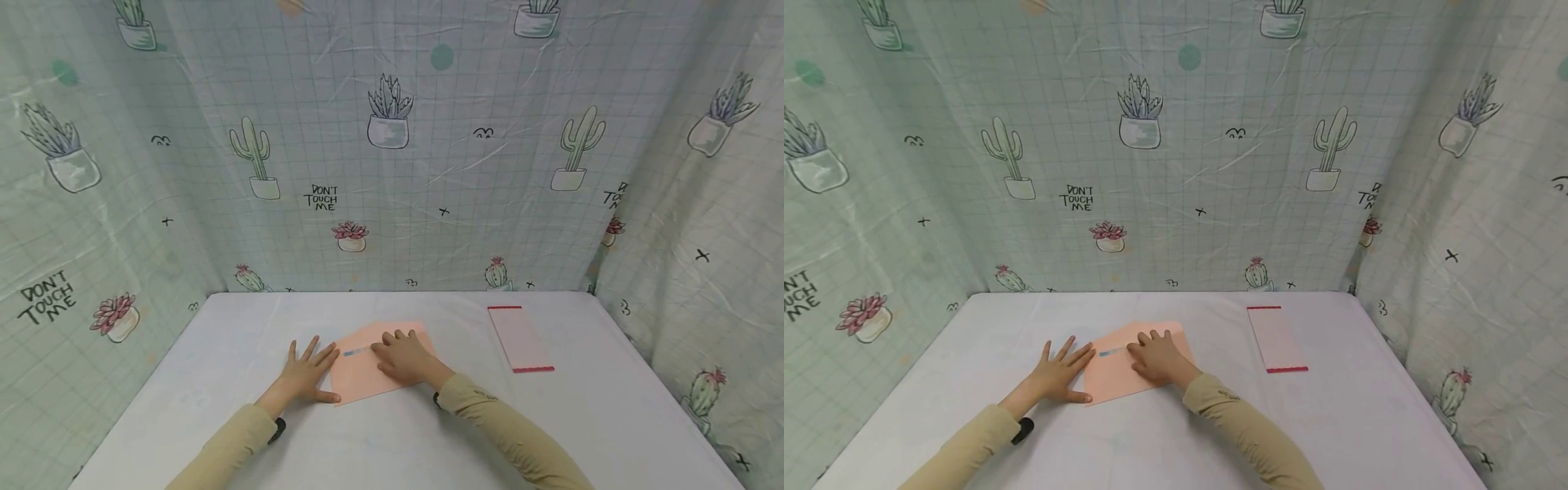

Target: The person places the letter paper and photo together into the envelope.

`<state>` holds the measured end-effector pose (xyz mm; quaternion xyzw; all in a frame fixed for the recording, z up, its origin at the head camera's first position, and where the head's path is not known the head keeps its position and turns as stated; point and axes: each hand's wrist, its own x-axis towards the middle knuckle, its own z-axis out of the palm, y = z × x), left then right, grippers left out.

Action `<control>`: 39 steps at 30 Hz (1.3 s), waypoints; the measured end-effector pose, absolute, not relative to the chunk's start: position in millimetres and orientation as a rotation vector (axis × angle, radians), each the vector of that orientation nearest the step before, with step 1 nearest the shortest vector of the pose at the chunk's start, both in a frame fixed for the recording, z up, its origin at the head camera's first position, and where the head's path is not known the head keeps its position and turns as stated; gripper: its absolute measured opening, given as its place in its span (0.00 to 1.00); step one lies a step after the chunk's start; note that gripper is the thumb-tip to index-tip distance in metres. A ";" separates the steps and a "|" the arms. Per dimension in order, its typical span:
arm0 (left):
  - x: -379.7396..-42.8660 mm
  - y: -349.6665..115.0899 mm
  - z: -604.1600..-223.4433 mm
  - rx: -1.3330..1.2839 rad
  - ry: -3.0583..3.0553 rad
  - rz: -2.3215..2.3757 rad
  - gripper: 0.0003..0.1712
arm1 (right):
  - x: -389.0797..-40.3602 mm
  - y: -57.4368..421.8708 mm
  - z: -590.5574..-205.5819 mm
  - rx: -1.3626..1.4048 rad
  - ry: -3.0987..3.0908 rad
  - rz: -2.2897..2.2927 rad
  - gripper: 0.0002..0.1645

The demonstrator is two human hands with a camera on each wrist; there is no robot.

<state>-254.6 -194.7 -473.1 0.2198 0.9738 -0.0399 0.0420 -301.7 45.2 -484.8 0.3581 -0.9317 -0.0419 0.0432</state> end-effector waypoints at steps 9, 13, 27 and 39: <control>-256.0 -196.8 -479.6 0.714 2.999 -0.088 0.54 | -295.9 58.6 -483.3 1.103 -2.988 0.021 0.28; -258.3 -197.3 -483.3 0.724 3.004 -0.074 0.55 | -294.1 69.2 -484.3 1.095 -3.010 0.052 0.29; -259.4 -199.7 -484.5 0.749 3.018 -0.088 0.55 | -290.3 122.6 -477.6 1.019 -2.960 0.203 0.26; -256.0 -200.1 -480.6 0.752 3.012 -0.028 0.53 | -296.8 179.7 -476.8 0.840 -2.910 0.276 0.25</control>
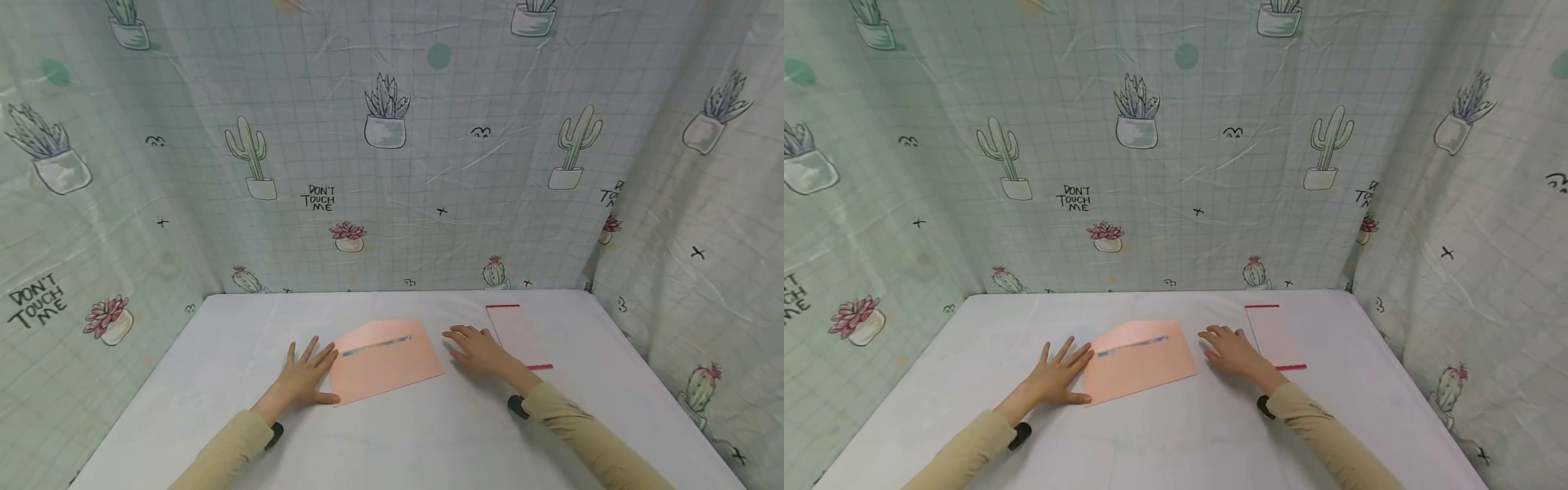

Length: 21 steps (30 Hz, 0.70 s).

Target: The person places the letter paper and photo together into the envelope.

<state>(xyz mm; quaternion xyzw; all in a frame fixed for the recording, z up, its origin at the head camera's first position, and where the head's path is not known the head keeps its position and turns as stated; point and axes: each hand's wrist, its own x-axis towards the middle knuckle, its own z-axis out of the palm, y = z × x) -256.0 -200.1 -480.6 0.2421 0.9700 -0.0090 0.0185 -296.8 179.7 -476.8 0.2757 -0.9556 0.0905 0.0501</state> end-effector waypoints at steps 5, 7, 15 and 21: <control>-256.4 -201.5 -482.1 0.740 3.018 -0.051 0.54 | -305.9 200.2 -477.6 0.786 -2.841 0.269 0.25; -256.8 -201.9 -482.8 0.744 3.021 -0.046 0.54 | -310.4 206.7 -476.8 0.759 -2.830 0.283 0.26; -258.2 -203.1 -485.7 0.757 3.029 -0.039 0.54 | -331.8 228.9 -473.5 0.597 -2.887 0.248 0.29; -259.1 -203.6 -490.1 0.760 3.031 -0.036 0.54 | -342.5 245.4 -471.7 0.474 -2.971 0.225 0.28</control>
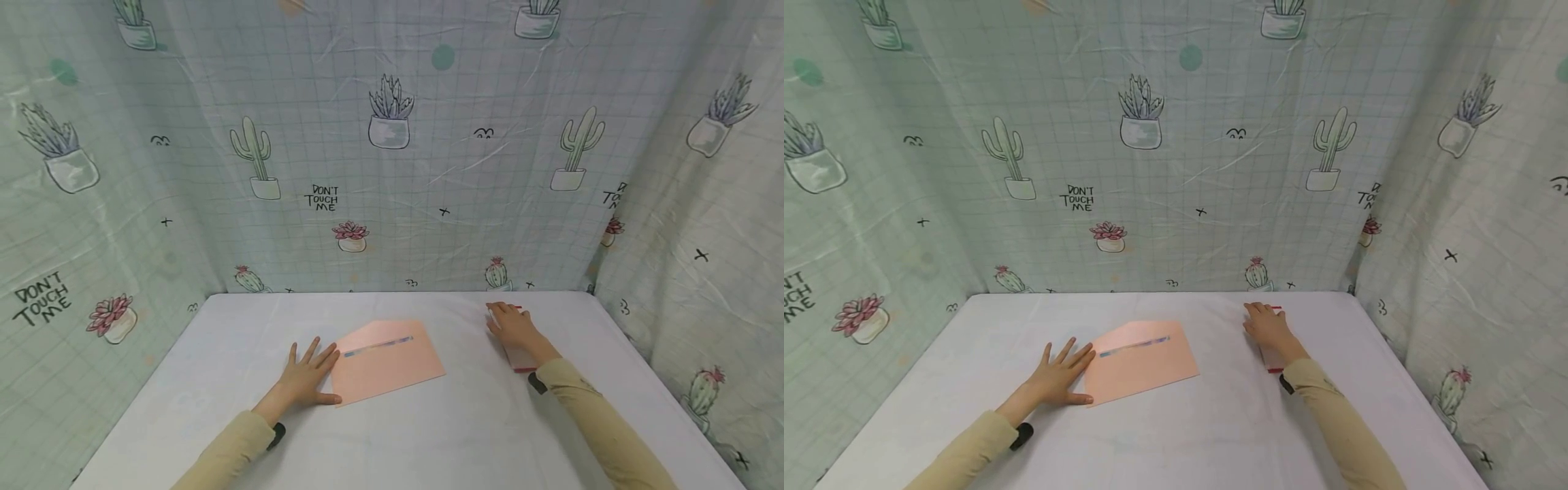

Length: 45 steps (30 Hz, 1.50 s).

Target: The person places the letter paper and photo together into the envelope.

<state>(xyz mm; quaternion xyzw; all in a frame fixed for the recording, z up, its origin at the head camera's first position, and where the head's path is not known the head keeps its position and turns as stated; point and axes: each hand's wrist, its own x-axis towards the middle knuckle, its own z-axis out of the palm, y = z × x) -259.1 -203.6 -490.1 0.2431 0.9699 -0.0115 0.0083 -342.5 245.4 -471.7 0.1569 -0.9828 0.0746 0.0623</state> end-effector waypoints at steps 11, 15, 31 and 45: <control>-257.4 -203.7 -491.2 0.769 3.053 -0.052 0.54 | -357.3 260.7 -475.3 0.297 -3.153 0.202 0.29; -255.2 -202.3 -488.6 0.748 3.042 -0.048 0.53 | -358.1 259.2 -478.1 0.275 -3.174 0.184 0.30; -253.1 -200.4 -484.2 0.706 3.002 -0.064 0.54 | -346.1 254.1 -485.4 0.270 -3.021 0.039 0.30; -251.9 -199.8 -479.3 0.716 2.998 -0.044 0.53 | -344.4 258.2 -486.8 0.261 -3.027 0.083 0.32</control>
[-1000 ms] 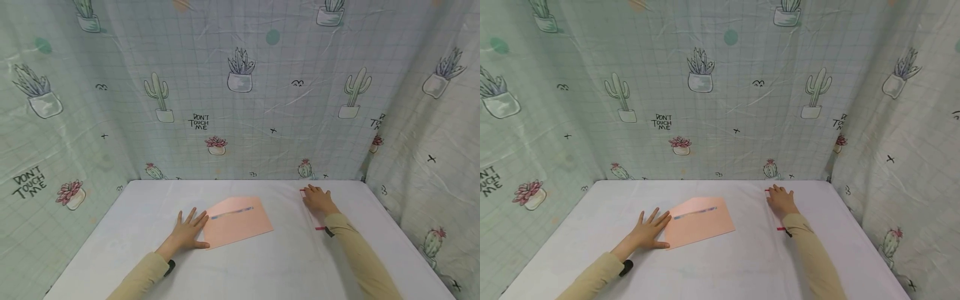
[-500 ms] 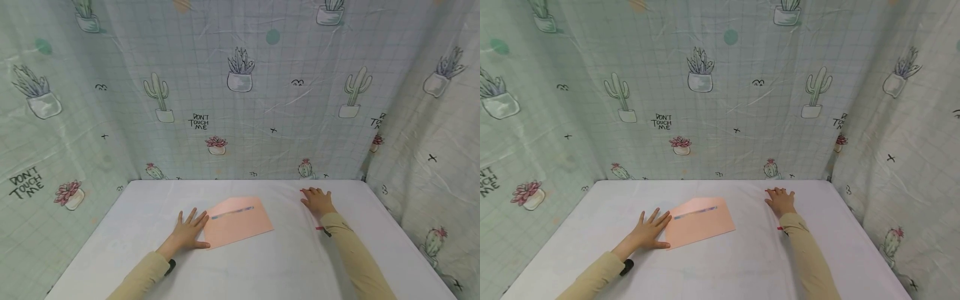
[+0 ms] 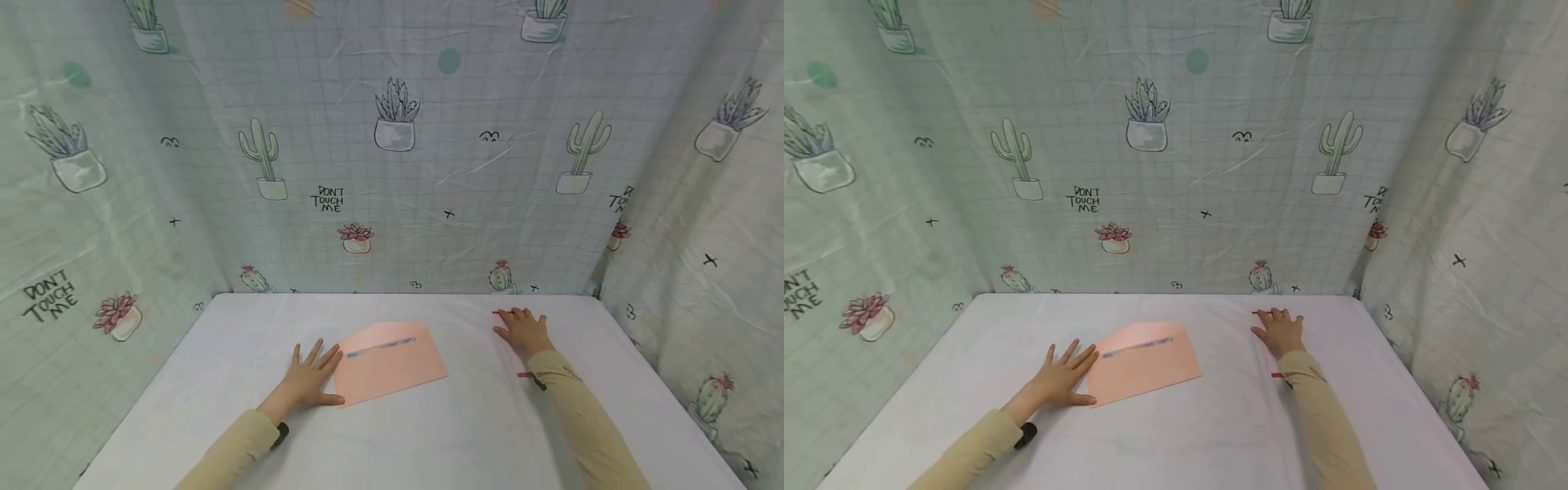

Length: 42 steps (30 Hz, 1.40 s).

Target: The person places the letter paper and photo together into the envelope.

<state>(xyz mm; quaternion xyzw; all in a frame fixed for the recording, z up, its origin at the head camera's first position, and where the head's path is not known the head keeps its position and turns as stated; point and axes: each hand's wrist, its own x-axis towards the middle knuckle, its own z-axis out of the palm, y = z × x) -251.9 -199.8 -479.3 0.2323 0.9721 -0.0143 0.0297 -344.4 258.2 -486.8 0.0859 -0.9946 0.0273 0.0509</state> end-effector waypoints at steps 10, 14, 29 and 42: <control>-253.0 -195.1 -477.9 0.711 3.000 -0.036 0.53 | -349.9 265.2 -487.0 0.245 -3.016 0.051 0.35; -253.5 -194.4 -477.2 0.704 3.003 -0.033 0.53 | -351.8 266.7 -489.4 0.248 -3.001 0.062 0.36; -256.5 -193.4 -478.0 0.700 3.009 -0.082 0.53 | -358.2 272.3 -498.4 0.250 -2.896 0.023 0.41; -261.5 -194.2 -479.7 0.693 3.020 -0.082 0.53 | -374.1 277.5 -500.7 0.281 -2.893 -0.023 0.44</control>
